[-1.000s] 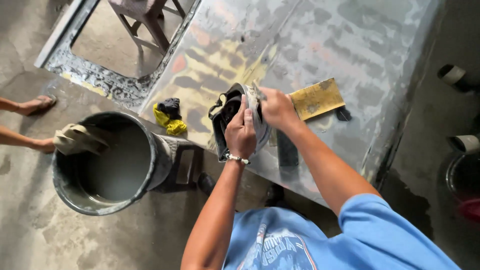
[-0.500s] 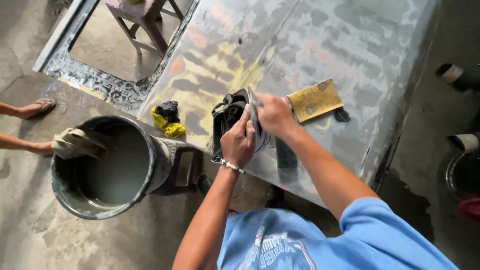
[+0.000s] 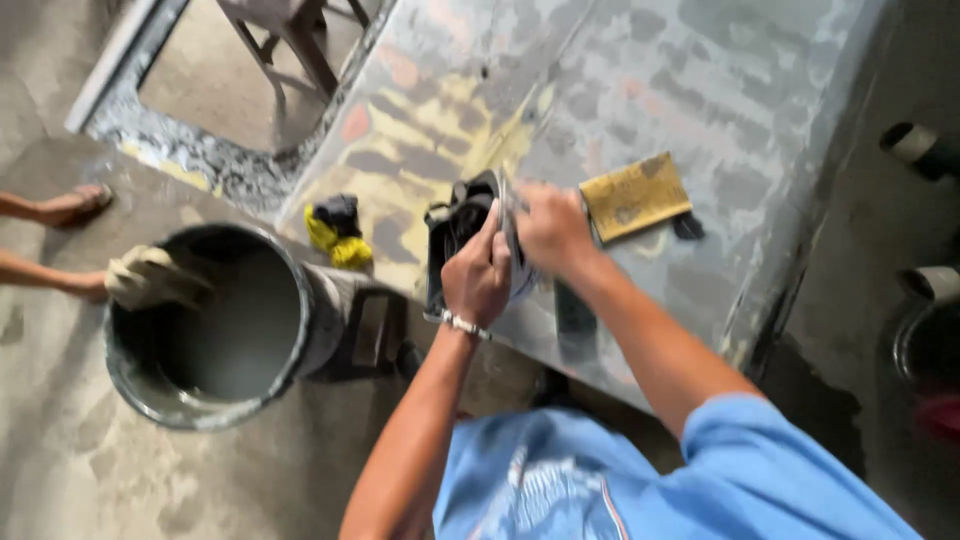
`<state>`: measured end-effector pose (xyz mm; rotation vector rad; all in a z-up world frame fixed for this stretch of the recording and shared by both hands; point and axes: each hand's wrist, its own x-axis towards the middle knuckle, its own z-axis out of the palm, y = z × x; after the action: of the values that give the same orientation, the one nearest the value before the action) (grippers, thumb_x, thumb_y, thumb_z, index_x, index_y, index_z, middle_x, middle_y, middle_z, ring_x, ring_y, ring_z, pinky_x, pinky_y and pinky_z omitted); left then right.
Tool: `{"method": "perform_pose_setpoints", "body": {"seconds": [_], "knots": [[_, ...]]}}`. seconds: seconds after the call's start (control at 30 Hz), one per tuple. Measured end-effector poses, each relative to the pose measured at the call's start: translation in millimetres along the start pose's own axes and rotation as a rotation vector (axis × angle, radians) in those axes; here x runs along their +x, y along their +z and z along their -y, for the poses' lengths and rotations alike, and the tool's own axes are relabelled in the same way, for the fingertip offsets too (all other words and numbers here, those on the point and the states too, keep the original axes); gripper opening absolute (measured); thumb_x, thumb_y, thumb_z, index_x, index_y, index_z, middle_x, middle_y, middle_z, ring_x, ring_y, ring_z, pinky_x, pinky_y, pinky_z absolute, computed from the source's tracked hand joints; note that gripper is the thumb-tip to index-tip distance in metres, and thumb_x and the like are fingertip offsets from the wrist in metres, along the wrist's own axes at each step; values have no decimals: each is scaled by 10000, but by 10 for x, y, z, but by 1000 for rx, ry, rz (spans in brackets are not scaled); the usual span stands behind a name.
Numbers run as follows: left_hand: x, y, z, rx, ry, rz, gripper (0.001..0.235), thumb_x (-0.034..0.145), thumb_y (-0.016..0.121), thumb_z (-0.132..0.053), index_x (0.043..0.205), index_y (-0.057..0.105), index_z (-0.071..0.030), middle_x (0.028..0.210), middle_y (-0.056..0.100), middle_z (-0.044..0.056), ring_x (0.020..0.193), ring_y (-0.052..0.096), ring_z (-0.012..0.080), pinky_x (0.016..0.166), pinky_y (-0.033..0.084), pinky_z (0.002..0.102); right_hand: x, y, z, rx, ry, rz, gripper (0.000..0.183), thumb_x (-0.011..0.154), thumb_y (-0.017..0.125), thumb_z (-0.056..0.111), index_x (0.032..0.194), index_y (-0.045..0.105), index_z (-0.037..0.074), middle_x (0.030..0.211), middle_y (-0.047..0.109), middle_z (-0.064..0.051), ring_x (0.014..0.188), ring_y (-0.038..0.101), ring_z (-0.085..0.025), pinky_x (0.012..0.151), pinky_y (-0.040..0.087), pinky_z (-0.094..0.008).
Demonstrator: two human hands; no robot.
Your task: Sanding the exterior surface of a motorcycle helmet using sandpaper and water.
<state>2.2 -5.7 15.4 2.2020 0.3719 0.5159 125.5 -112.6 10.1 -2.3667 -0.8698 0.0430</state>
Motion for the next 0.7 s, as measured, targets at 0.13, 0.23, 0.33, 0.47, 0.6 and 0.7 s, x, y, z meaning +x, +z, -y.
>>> {"method": "perform_pose_setpoints", "body": {"seconds": [0.13, 0.23, 0.33, 0.47, 0.6, 0.7], "knots": [[131, 67, 204, 10, 30, -63, 465, 1037, 449, -289, 1455, 582, -135, 1110, 738, 175, 866, 725, 366, 703, 564, 440, -171, -35, 193, 105, -181, -28, 541, 834, 634, 235, 1347, 645, 62, 917, 715, -197, 923, 694, -388, 776, 451, -527], [85, 48, 157, 45, -57, 38, 490, 1034, 453, -307, 1479, 575, -141, 994, 752, 163, 848, 711, 376, 726, 546, 464, -18, -9, 103, 32, 78, -1, 273, 959, 614, 287, 1148, 742, 138, 1008, 745, -170, 1004, 682, -399, 850, 455, -526], [292, 80, 208, 26, 97, -13, 455, 1038, 456, -313, 1438, 605, -154, 1097, 753, 164, 892, 723, 370, 725, 561, 447, -26, 9, 94, -18, -265, -230, 517, 872, 634, 278, 1358, 633, 100, 1066, 708, -237, 1016, 675, -415, 873, 440, -533], [32, 94, 174, -70, 57, -55, 457, 1059, 457, -328, 1453, 587, -136, 1129, 732, 189, 942, 722, 372, 766, 572, 436, 24, -148, 155, 45, 101, 81, 439, 913, 582, 260, 1334, 688, 199, 1051, 717, -206, 1004, 676, -404, 907, 482, -482], [240, 36, 223, -50, 29, -66, 429, 1063, 457, -346, 1406, 633, -160, 1105, 737, 186, 910, 731, 365, 730, 573, 428, -182, -53, 269, 128, -164, -2, 564, 835, 590, 239, 1387, 627, 130, 1052, 727, -208, 1035, 695, -374, 899, 464, -481], [183, -114, 44, -49, -171, 3, 469, 1020, 477, -348, 1426, 644, -182, 845, 716, 209, 760, 695, 387, 692, 531, 458, 214, -214, 349, 129, 204, 116, 327, 995, 575, 322, 1257, 728, 198, 1101, 751, -154, 1053, 710, -335, 941, 540, -426]]}}
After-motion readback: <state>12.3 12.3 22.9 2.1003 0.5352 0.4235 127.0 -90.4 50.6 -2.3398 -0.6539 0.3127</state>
